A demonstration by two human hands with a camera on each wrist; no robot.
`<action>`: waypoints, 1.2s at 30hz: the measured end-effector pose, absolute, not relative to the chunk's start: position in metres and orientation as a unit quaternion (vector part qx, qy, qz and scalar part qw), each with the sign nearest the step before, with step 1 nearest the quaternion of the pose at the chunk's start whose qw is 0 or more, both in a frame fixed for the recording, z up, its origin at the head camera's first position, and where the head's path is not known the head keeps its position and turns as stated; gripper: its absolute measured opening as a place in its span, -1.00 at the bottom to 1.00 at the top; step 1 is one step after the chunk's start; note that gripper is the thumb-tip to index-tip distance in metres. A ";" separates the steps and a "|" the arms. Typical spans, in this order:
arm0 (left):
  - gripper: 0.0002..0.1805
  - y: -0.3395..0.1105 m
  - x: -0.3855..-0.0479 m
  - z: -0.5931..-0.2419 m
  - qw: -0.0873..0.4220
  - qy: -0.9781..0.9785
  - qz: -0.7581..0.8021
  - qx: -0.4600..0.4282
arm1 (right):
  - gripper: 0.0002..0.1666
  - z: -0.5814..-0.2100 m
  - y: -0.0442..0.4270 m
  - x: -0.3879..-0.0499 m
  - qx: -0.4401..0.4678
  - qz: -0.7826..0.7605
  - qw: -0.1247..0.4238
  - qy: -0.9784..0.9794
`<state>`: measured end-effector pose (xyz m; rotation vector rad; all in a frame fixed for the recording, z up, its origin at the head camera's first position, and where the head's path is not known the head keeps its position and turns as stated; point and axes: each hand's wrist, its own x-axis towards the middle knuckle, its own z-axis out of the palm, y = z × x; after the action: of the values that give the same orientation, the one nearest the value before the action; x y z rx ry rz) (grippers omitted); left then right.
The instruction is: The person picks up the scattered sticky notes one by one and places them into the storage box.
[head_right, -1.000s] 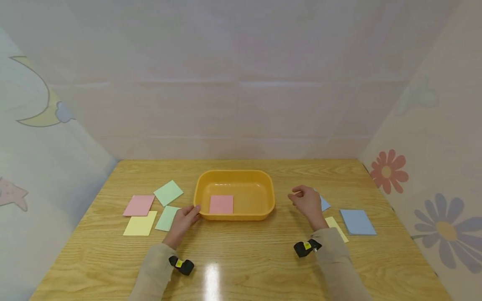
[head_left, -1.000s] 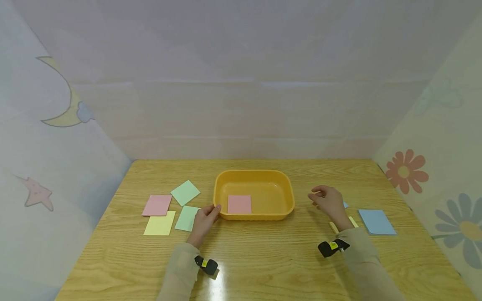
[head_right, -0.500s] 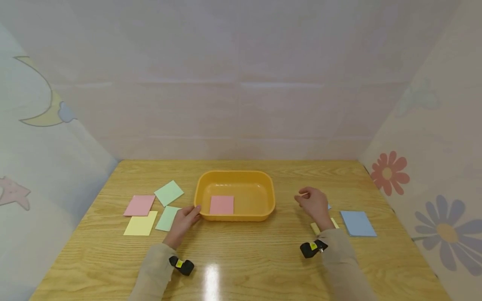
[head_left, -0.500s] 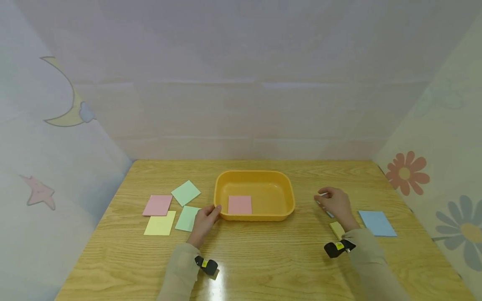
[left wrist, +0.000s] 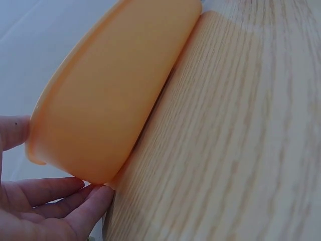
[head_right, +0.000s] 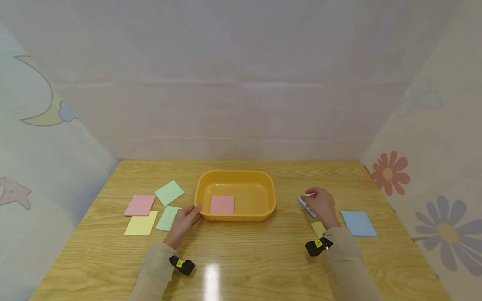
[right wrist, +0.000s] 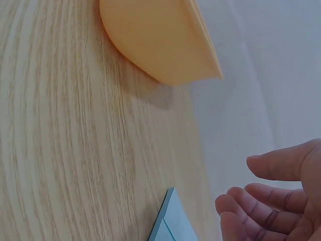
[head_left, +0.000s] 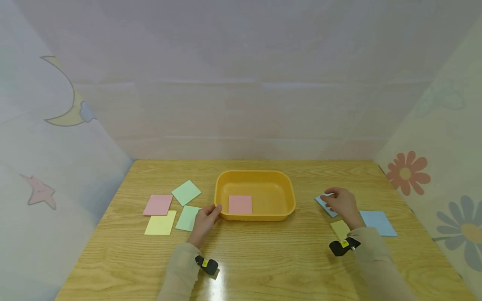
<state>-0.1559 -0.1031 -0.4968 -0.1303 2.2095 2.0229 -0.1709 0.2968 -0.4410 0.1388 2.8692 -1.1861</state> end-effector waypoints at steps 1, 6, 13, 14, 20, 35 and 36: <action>-0.48 -0.103 -0.157 -0.500 0.070 0.736 0.672 -0.044 | -0.54 -0.442 0.298 -0.171 0.046 -0.382 0.015 0.923; -0.47 -0.103 -0.157 -0.500 0.069 0.734 0.674 -0.044 | -0.56 -0.445 0.302 -0.173 0.048 -0.376 0.010 0.925; -0.52 -0.102 -0.149 -0.479 0.075 0.734 0.674 -0.037 | -0.53 -0.448 0.307 -0.173 0.050 -0.378 0.016 0.924; -0.52 -0.101 -0.148 -0.478 0.075 0.735 0.672 -0.036 | -0.53 -0.448 0.307 -0.172 0.050 -0.378 0.017 0.924; -0.48 -0.103 -0.154 -0.492 0.072 0.740 0.667 -0.043 | -0.53 -0.453 0.310 -0.174 0.053 -0.381 0.015 0.923; -0.52 -0.098 -0.146 -0.470 0.074 0.746 0.660 -0.049 | -0.51 -0.455 0.314 -0.176 0.063 -0.369 0.026 0.927; -0.52 -0.098 -0.146 -0.471 0.074 0.745 0.661 -0.050 | -0.51 -0.456 0.315 -0.176 0.064 -0.364 0.027 0.929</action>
<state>-0.1462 -0.0984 -0.4709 -0.1487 2.2369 1.9835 -0.1757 0.3152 -0.4558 0.1976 2.8701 -1.1233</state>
